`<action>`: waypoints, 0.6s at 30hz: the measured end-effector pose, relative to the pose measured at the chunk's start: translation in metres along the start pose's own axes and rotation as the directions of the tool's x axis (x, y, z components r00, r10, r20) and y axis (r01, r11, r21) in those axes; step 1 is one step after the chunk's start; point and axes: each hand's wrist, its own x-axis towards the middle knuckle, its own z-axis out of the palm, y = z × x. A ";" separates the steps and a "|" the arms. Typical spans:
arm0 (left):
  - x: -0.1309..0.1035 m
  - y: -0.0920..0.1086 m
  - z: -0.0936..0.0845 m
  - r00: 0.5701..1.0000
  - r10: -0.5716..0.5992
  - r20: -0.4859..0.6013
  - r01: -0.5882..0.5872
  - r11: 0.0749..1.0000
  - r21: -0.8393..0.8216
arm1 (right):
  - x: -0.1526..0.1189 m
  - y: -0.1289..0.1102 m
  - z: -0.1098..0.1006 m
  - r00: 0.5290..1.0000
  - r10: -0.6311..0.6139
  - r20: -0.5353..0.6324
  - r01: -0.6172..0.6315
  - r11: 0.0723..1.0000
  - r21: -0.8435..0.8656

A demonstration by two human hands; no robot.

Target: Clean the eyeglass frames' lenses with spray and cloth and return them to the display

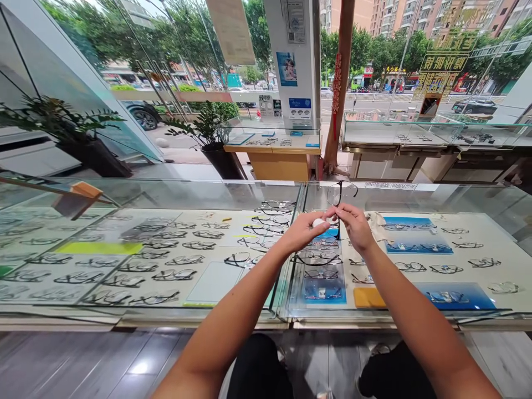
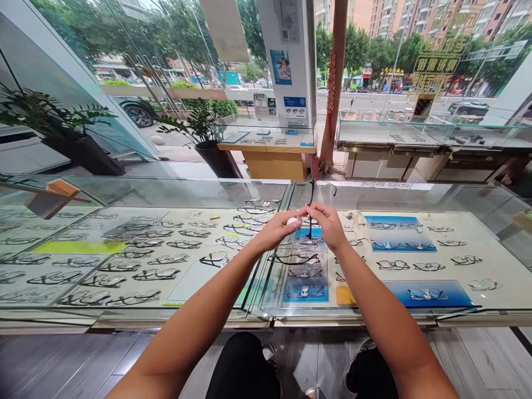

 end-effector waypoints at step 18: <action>0.017 -0.036 -0.047 0.897 -0.228 -0.378 0.352 0.887 0.300 | 0.007 0.002 -0.013 0.990 0.010 -0.144 -0.021 0.997 -0.071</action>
